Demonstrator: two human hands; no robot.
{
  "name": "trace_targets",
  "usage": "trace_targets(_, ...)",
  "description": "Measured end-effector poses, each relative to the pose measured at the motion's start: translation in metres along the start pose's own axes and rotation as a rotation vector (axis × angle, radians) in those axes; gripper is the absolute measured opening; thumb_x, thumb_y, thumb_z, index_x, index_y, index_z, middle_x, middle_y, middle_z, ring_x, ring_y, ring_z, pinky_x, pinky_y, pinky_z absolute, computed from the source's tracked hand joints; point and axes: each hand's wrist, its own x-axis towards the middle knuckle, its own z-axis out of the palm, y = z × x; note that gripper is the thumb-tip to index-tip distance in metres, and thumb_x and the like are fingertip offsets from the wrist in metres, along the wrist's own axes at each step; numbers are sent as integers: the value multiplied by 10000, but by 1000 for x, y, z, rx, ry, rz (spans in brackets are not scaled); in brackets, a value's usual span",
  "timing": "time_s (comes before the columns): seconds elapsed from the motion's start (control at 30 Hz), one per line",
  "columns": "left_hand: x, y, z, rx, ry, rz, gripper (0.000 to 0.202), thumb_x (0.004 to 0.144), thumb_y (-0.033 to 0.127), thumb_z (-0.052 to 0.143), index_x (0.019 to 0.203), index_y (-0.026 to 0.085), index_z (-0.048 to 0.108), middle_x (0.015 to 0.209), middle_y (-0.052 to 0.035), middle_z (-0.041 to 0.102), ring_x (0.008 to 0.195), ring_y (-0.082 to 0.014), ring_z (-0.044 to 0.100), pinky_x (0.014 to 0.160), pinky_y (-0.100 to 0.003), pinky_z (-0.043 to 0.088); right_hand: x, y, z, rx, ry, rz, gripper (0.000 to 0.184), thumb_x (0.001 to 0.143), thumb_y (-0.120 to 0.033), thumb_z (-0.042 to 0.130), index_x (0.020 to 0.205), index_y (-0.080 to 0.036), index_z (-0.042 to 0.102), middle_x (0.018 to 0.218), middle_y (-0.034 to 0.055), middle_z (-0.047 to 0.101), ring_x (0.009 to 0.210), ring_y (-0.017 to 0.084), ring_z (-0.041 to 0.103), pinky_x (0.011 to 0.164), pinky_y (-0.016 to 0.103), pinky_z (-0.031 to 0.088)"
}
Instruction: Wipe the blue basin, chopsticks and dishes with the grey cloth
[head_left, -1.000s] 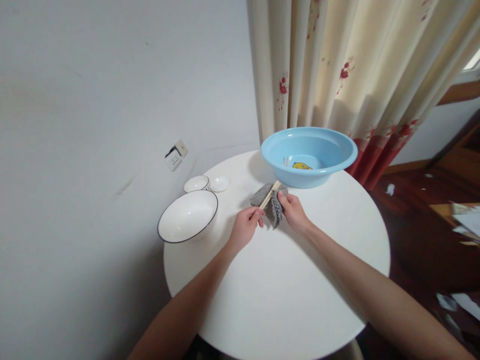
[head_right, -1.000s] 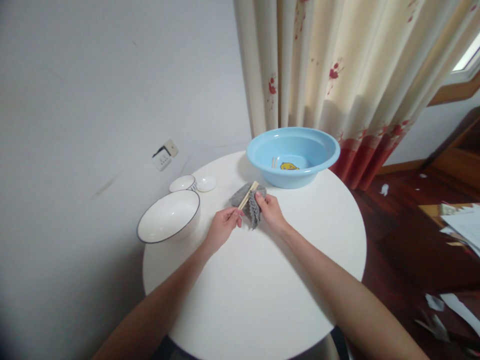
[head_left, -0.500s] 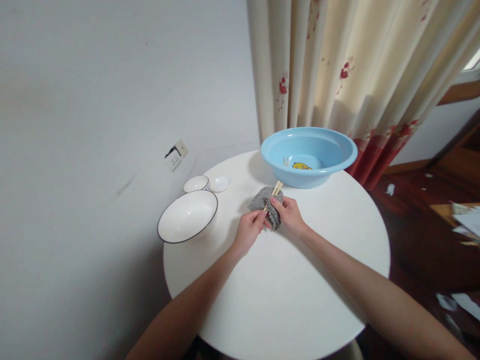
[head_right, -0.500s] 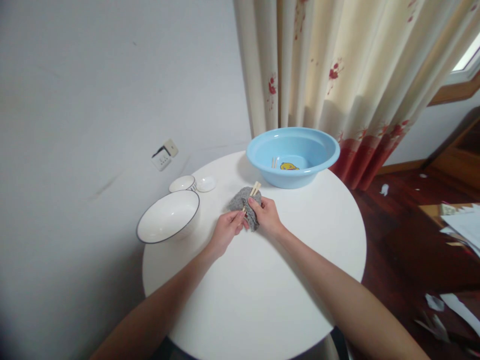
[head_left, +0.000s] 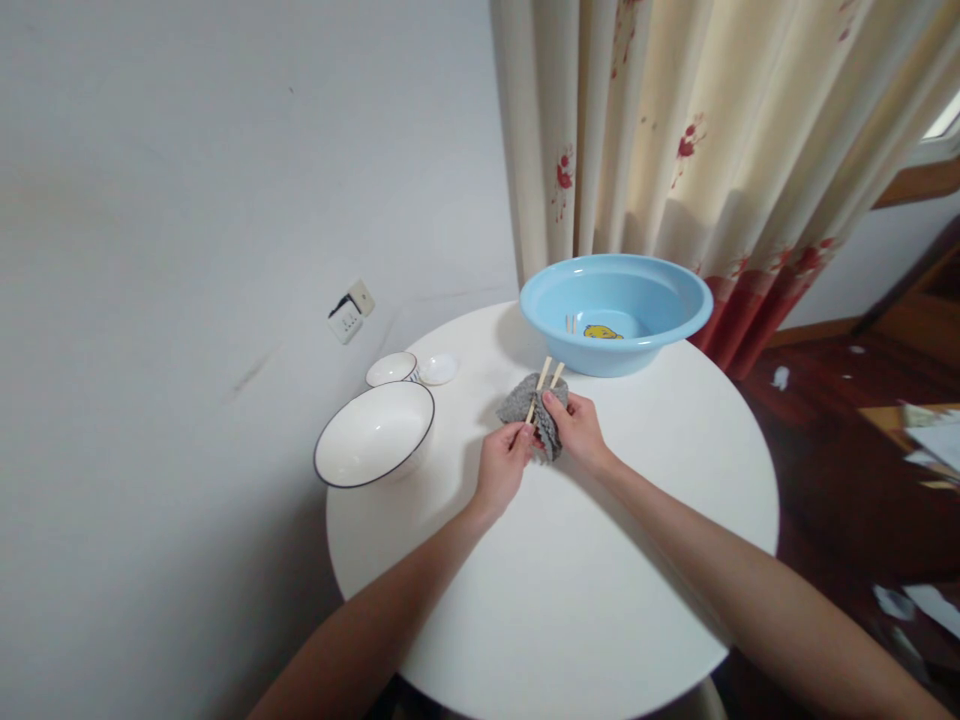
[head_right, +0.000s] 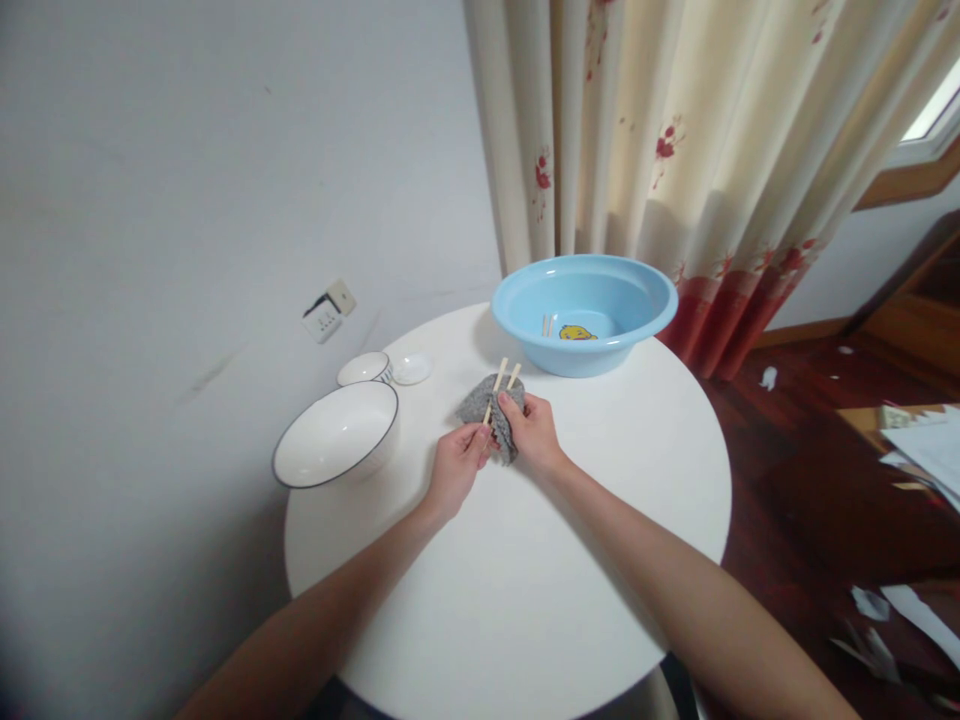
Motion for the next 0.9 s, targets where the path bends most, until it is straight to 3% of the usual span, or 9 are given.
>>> trace_targets(0.27, 3, -3, -4, 61, 31, 55, 322, 907, 404, 533, 755, 138, 632, 610, 14, 545, 520, -85, 372, 498, -218, 282, -2, 2, 2, -33, -98, -43, 501, 720, -642, 694, 705, -147, 620, 613, 5, 590, 547, 121, 492, 505, 236, 417)
trace_targets(0.43, 2, 0, -3, 48, 25, 35, 352, 897, 441, 552, 774, 131, 662, 547, 31, 490, 500, -88, 355, 481, -222, 260, -2, 2, 1, -75, -45, -33, 489, 723, -615, 703, 682, -134, 625, 600, 5, 579, 538, 118, 474, 488, 235, 393)
trace_targets(0.53, 2, -1, -2, 47, 15, 30, 379, 897, 464, 552, 774, 130, 680, 562, 16, 534, 491, -87, 357, 472, -226, 247, 0, 1, -2, -88, -19, -25, 477, 741, -604, 690, 670, -137, 622, 592, 7, 580, 528, 122, 473, 482, 237, 383)
trace_targets(0.73, 2, -7, -1, 112, 7, 31, 369, 883, 445, 564, 830, 127, 743, 693, -39, 685, 513, -96, 399, 482, -231, 256, 15, -2, -18, -111, 154, -85, 482, 753, -602, 674, 721, -121, 681, 622, 3, 601, 561, 123, 472, 517, 236, 380)
trace_targets(0.9, 0, -7, 1, 126, -8, 21, 380, 876, 453, 568, 833, 123, 751, 646, -32, 665, 498, -96, 374, 477, -233, 238, 28, -8, -33, -68, 323, -125, 495, 745, -619, 671, 694, -128, 656, 629, 1, 602, 586, 133, 485, 533, 242, 383)
